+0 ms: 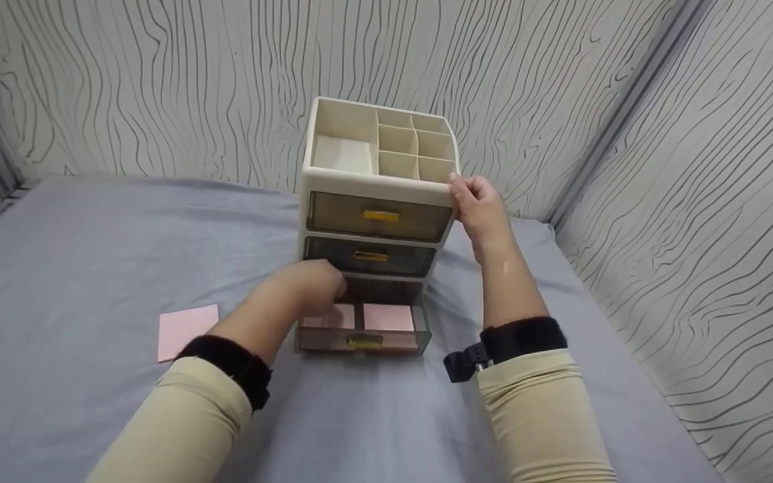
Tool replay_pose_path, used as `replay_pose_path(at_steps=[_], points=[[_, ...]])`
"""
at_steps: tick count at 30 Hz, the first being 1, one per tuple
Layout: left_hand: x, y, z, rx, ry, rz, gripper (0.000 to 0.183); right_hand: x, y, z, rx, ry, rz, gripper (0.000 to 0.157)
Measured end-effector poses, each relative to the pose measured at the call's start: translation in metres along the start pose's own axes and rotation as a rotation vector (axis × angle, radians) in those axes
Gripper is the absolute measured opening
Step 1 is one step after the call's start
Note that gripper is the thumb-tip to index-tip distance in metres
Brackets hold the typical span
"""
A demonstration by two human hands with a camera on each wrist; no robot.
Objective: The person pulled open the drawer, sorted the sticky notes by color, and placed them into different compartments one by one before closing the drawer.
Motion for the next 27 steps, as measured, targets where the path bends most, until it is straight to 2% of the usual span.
replay_pose_path(at_steps=[5, 10, 13, 17, 19, 21, 25, 27], points=[[-0.011, 0.015, -0.001, -0.005, -0.094, 0.091, 0.015, 0.001, -0.001, 0.000, 0.019, 0.008, -0.019, 0.022], [-0.027, 0.031, -0.005, -0.005, -0.203, 0.202, 0.012, 0.000, 0.001, 0.000, -0.012, 0.006, -0.012, 0.024], [-0.040, 0.039, -0.012, 0.004, -0.253, 0.267, 0.007, 0.000, 0.000, 0.001, -0.043, -0.002, -0.013, 0.027], [-0.056, 0.045, -0.030, 0.016, -0.275, 0.327, 0.011, 0.000, -0.001, 0.001, -0.060, -0.008, -0.016, 0.028], [-0.062, 0.042, -0.042, 0.022, -0.249, 0.309, 0.013, 0.000, -0.001, 0.000, -0.050, -0.005, -0.019, 0.028], [-0.067, 0.034, -0.057, 0.015, -0.187, 0.249, 0.017, 0.000, -0.001, -0.001, -0.046, -0.004, -0.020, 0.027], [-0.078, 0.006, -0.091, -0.050, 0.020, 0.073, 0.026, -0.001, -0.001, -0.001, -0.039, -0.006, -0.023, 0.027], [-0.085, -0.007, -0.106, -0.090, 0.117, 0.007, 0.031, -0.001, -0.001, -0.001, -0.032, -0.003, -0.029, 0.027]])
Point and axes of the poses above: each hand's wrist, its own x-axis towards the middle knuckle, its own y-axis out of the back of the hand, z = x × y, the point moved 10 cm from there along x, towards the middle knuckle, and after that the axes turned 7 degrees about -y, right-handed, at the moved point
